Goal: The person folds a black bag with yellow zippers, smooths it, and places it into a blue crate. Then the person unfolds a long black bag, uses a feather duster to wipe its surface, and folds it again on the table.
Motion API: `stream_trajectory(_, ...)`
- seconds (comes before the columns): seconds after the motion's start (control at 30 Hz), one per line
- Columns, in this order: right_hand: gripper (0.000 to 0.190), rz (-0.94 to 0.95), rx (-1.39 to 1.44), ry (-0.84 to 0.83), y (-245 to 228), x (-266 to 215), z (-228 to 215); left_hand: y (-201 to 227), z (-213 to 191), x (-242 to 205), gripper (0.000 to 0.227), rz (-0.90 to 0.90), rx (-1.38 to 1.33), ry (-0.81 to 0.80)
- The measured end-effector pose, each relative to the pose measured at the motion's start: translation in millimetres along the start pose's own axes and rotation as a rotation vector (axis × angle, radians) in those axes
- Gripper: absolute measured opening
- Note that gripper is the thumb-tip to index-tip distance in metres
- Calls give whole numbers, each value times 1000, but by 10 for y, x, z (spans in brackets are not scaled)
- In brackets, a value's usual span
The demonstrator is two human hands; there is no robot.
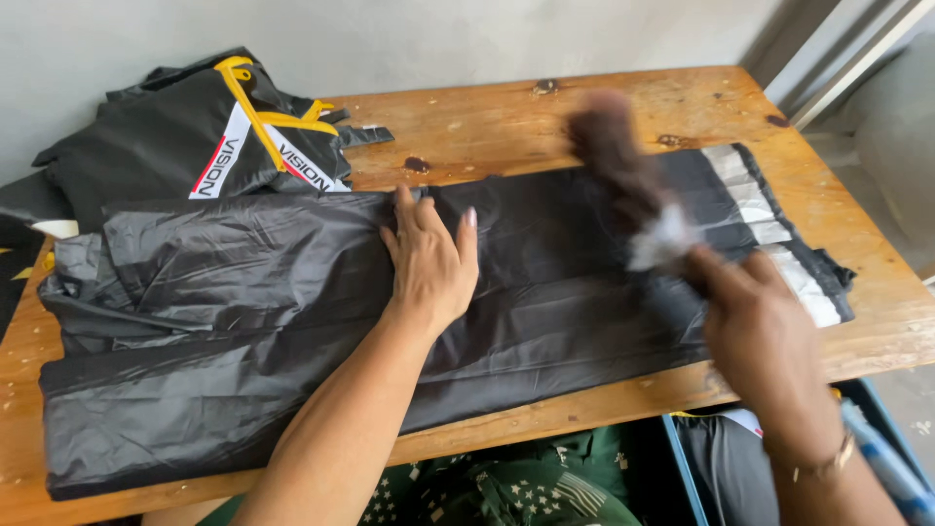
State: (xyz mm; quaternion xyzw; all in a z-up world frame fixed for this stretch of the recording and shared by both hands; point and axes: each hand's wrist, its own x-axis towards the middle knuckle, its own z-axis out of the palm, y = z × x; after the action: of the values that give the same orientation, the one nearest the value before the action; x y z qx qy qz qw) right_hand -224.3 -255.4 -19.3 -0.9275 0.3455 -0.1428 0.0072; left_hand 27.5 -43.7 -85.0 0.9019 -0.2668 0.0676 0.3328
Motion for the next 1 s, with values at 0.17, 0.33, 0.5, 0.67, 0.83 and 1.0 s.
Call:
stream_trajectory(0.17, 57, -325, -71, -269, -457, -482, 220, -39, -320, 151, 57, -140, -407, 233)
stream_trajectory(0.33, 48, -152, -226, -22, 148, 177, 225, -16, -550, 121, 33, -46, -170, 80)
stream_trajectory(0.5, 39, -110, 31, -17, 13, 248, -182, 519, -1489, -169, 43, 30, 261, -539)
stream_trajectory(0.67, 43, -588, 447, -439, -347, 37, -450, 39, -1793, -278, 22, -15, 375, -664)
stream_trajectory(0.83, 42, -841, 401, -317, -430, 256, -247, -538, -1729, -244, 16, -201, 289, -800)
stream_trajectory(1.0, 44, -988, 548, -402, -611, 353, 28, -842, -1511, -281, 29, 42, 149, -704)
